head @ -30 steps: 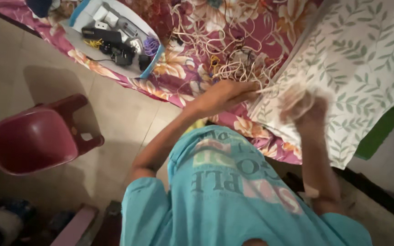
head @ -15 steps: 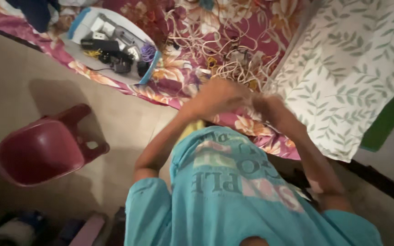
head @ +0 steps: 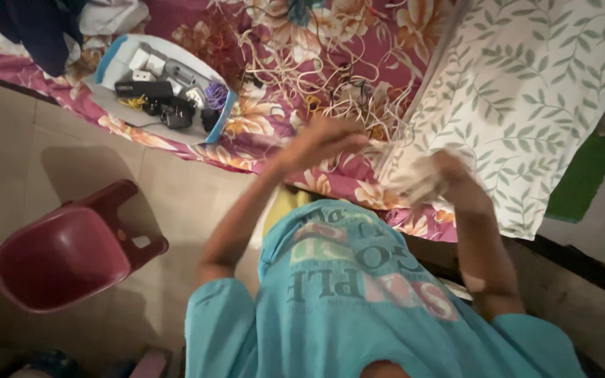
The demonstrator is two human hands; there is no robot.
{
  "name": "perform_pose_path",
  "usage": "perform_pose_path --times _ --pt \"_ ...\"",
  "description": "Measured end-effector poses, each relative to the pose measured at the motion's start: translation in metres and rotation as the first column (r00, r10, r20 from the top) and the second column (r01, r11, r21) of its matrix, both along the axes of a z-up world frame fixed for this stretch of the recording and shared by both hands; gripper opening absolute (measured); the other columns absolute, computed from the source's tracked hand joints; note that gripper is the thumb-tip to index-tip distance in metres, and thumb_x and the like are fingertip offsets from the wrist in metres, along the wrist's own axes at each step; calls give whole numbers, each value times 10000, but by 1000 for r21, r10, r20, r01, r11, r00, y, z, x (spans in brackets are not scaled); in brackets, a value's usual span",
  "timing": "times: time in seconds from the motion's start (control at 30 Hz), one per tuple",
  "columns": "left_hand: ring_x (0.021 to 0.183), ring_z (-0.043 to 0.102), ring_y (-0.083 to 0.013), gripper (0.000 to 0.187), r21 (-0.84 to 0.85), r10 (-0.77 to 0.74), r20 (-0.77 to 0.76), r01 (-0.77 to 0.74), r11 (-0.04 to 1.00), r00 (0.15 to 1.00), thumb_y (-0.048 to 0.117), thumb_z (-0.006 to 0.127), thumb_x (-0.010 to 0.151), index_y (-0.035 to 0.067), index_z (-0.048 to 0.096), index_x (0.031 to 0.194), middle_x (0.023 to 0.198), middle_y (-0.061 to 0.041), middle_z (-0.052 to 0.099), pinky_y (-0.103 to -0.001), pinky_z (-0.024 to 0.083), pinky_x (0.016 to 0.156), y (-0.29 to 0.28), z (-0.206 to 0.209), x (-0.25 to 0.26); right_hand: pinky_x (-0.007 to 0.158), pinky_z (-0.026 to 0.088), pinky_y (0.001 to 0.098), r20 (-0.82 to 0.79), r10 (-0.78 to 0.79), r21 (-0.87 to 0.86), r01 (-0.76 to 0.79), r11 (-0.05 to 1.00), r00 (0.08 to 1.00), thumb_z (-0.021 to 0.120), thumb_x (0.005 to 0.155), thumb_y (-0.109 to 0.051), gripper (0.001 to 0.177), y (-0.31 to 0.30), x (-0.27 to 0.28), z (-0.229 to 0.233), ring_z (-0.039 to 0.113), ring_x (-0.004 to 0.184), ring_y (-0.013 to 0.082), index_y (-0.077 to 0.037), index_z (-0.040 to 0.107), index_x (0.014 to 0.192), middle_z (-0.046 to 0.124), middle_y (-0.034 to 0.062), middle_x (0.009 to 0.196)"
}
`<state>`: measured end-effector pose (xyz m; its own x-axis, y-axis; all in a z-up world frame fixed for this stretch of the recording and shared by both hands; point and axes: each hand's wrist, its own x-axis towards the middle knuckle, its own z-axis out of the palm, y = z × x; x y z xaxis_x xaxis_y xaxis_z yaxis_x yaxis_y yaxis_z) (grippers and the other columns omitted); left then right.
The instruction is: The person stands over a bed covered with a floral sheet and untangles a pile of various cables. They pick up individual cords, separate them from the tangle, and coil them neatly by hand. The organized cables are placed into a blue plastic container positioned on the bed.
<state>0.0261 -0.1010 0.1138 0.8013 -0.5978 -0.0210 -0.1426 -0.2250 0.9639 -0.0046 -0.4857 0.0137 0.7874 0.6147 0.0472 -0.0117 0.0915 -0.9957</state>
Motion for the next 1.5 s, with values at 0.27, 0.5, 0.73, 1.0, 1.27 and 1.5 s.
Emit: perform_pose_path --times 0.27,0.5,0.73,1.0,1.27,1.5 --pt "819 688 -240 113 82 -124 339 102 991 932 185 666 1004 90 692 1059 930 -84 703 -390 528 691 10 -6 -5 563 530 295 -212 341 -448 -401 799 916 582 998 -157 209 76 25 71 588 668 144 6 585 869 561 83 768" --pt "637 586 -146 360 -176 292 -147 -315 933 945 57 629 1008 69 635 1367 751 -72 645 -310 493 591 -17 15 -17 829 544 258 -127 -402 150 419 896 907 709 1024 -63 358 125 29 101 646 937 119 -38 594 1361 657 55 1158" --pt "979 755 -145 289 -408 382 220 -271 872 898 -9 753 965 79 681 1231 1063 -83 758 -292 613 840 -10 43 -17 1147 570 392 -401 -534 320 660 679 744 669 1009 25 198 148 35 79 691 1292 235 42 604 1195 676 123 1315" --pt "1043 716 -216 263 -440 497 149 -393 808 855 -40 738 937 38 740 1188 1147 -126 686 -293 606 881 -26 63 -11 1045 562 322 -572 -412 443 690 573 709 662 1008 -50 405 152 23 89 673 1198 185 -31 561 1400 652 59 1394" --pt "991 728 -148 283 -690 306 -67 -265 673 950 -54 609 1043 -8 581 1320 1142 -105 724 -274 606 902 -39 81 6 942 574 320 -550 -422 461 684 566 720 709 1029 -145 416 153 21 85 678 1113 146 -25 576 1405 669 42 1312" --pt "888 725 -115 198 -636 274 -179 -324 701 945 -49 636 1038 -26 572 1224 992 -77 733 -239 579 814 -31 75 6 923 550 305 -133 -671 147 684 715 730 699 1052 -78 257 150 7 98 670 1015 145 41 654 1275 700 81 1159"
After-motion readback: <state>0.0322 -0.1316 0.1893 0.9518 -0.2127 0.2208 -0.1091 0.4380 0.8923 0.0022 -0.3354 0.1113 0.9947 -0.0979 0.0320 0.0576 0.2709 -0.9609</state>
